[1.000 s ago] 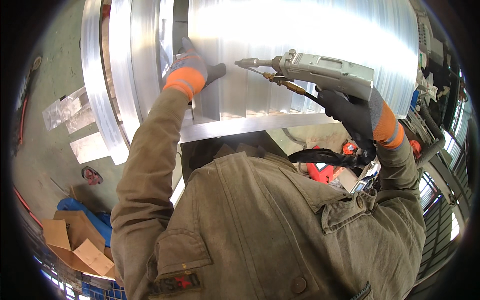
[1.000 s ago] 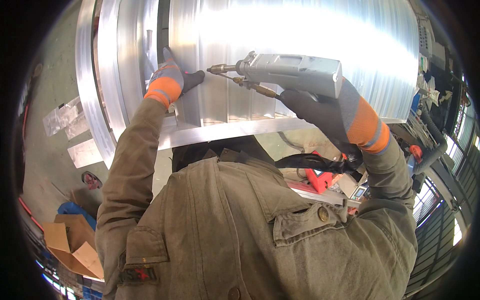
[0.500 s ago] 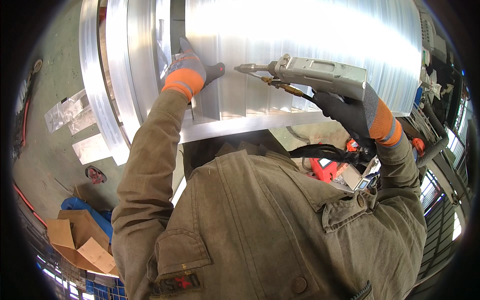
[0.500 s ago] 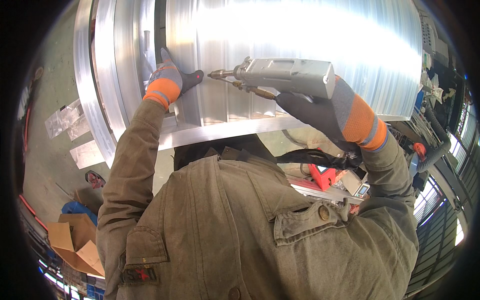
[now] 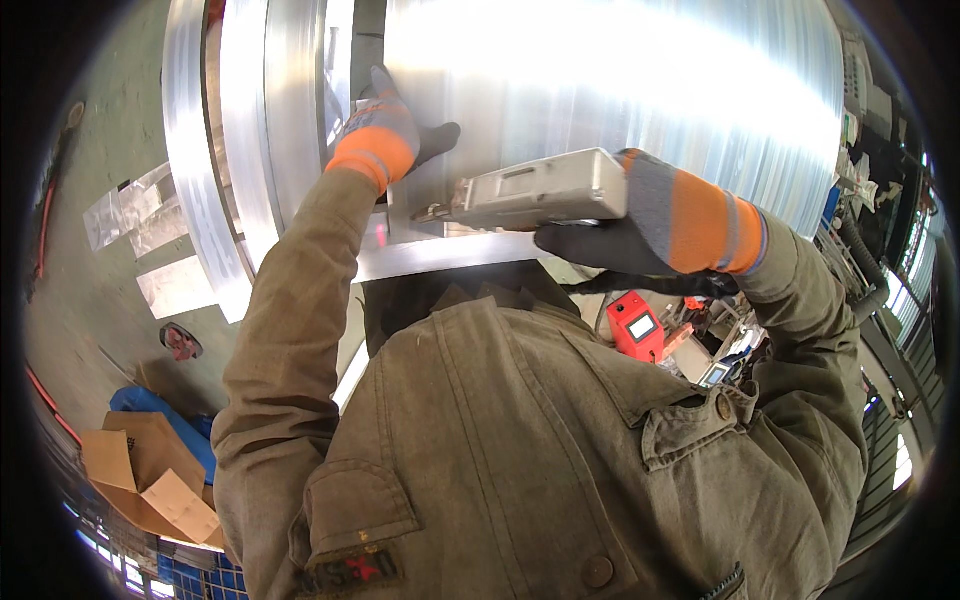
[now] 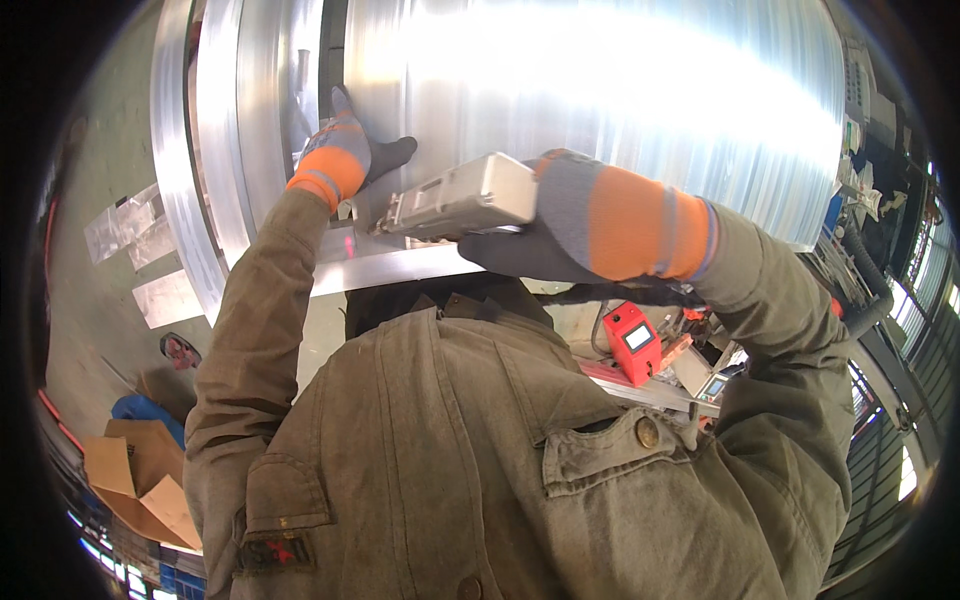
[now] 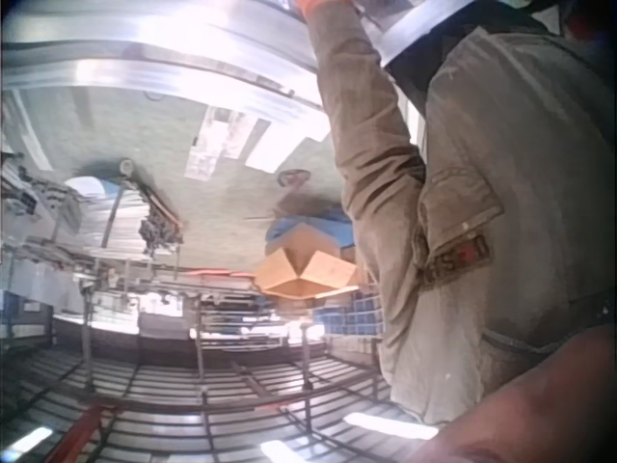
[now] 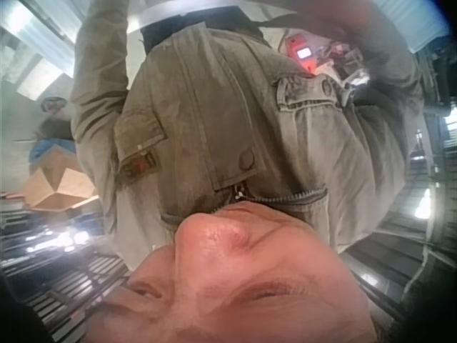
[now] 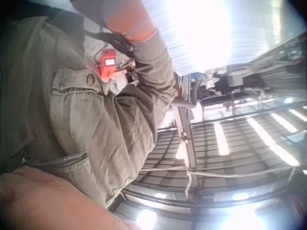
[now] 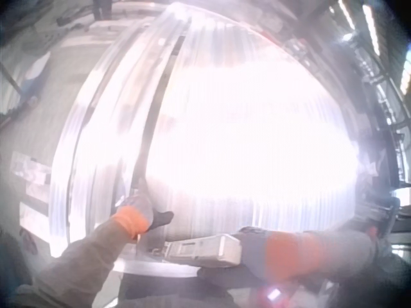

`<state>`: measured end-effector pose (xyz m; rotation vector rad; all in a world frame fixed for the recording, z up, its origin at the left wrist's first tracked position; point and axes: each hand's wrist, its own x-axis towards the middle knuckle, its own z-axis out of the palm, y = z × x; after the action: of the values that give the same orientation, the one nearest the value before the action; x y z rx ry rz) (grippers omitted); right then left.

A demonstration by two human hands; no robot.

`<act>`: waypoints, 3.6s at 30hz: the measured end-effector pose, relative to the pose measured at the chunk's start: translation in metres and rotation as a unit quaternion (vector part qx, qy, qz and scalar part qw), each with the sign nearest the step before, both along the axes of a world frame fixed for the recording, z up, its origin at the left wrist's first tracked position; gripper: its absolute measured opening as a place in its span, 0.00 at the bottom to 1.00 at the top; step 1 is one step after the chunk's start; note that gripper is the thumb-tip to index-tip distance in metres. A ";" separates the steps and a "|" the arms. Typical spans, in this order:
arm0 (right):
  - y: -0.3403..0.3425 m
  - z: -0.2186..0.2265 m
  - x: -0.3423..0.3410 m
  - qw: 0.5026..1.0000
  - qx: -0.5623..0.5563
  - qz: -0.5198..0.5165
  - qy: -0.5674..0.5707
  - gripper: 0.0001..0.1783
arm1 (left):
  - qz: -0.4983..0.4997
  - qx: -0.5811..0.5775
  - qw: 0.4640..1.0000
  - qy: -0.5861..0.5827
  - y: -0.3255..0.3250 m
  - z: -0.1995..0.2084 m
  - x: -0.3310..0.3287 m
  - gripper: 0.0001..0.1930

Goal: The person welds aluminum strips onto a large curved metal panel using a handheld welding torch. They repeatedly position strips, weld seams, and reposition the panel to access different edges. The person also picks up additional strips from the floor and places them on the panel before welding.

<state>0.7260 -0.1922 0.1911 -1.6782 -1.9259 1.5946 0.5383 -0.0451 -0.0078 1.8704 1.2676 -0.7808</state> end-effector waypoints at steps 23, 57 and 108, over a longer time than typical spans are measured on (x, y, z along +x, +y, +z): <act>0.040 -0.059 -0.042 0.987 -0.154 0.037 -0.021 0.22 | -0.008 -0.017 0.998 -0.053 0.004 -0.032 -0.007 0.80; 0.033 -0.072 -0.047 0.996 -0.068 0.058 0.030 0.20 | -0.018 -0.010 0.999 -0.034 0.004 -0.031 -0.009 0.77; 0.035 -0.028 -0.049 0.974 -0.187 0.097 -0.080 0.25 | -0.046 -0.042 0.997 -0.044 0.008 -0.008 -0.012 0.71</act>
<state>0.6766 -0.1570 0.1627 -1.8508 -2.0168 2.0640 0.5262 -0.0368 -0.0159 1.8845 1.0845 -0.7784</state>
